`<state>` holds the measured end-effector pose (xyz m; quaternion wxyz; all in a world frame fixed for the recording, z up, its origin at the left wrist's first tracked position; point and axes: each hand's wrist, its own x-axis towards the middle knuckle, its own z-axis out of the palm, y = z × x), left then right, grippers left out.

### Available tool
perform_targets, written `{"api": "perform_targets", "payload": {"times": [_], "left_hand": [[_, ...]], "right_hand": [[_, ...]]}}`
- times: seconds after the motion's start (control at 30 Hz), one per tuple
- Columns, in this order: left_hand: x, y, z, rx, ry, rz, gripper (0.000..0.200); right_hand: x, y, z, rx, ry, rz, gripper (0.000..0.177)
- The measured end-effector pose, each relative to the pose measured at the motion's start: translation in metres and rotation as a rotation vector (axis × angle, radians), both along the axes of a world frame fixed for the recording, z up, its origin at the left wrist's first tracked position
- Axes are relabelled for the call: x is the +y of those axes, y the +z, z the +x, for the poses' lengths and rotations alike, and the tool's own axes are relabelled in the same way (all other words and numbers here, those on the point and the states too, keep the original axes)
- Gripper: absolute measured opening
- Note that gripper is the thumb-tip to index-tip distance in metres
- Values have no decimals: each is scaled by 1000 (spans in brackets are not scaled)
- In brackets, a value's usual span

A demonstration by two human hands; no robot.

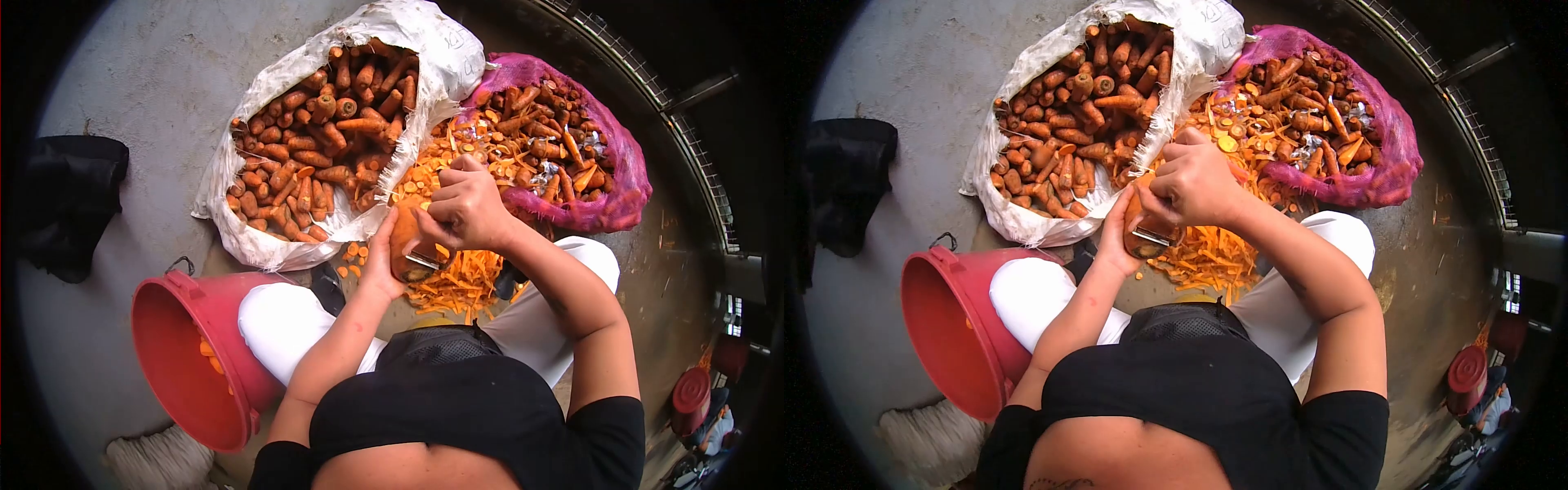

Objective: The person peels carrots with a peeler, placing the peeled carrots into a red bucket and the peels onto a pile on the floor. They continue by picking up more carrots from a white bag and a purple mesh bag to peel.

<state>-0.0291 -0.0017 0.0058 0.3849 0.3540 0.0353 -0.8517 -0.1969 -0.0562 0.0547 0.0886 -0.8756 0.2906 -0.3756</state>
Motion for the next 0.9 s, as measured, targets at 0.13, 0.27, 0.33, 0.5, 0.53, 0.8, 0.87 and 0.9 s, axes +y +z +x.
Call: {"api": "perform_targets", "payload": {"times": [0.13,0.27,0.33,0.5,0.53,0.8,0.87,0.9], "left_hand": [[3,5,-4,-72,-41,-3,39],[6,-4,-5,-33,-72,-34,39],[8,-8,-4,-22,-90,-63,40],[12,8,-4,-12,-89,-121,42],[12,7,-3,-19,-79,-116,41],[5,10,6,-30,-8,-74,40],[3,9,9,3,-58,-189,41],[3,10,11,19,-91,-245,42]], "right_hand": [[4,-3,1,-1,38,-1,39],[6,-6,0,-6,66,6,37],[8,-7,0,-21,93,34,37],[10,-14,4,-71,119,101,36],[9,-14,4,-74,121,99,35],[0,-24,16,-121,165,142,35],[-8,-36,14,-71,28,165,34],[-20,-40,7,-34,-74,196,33]]}}
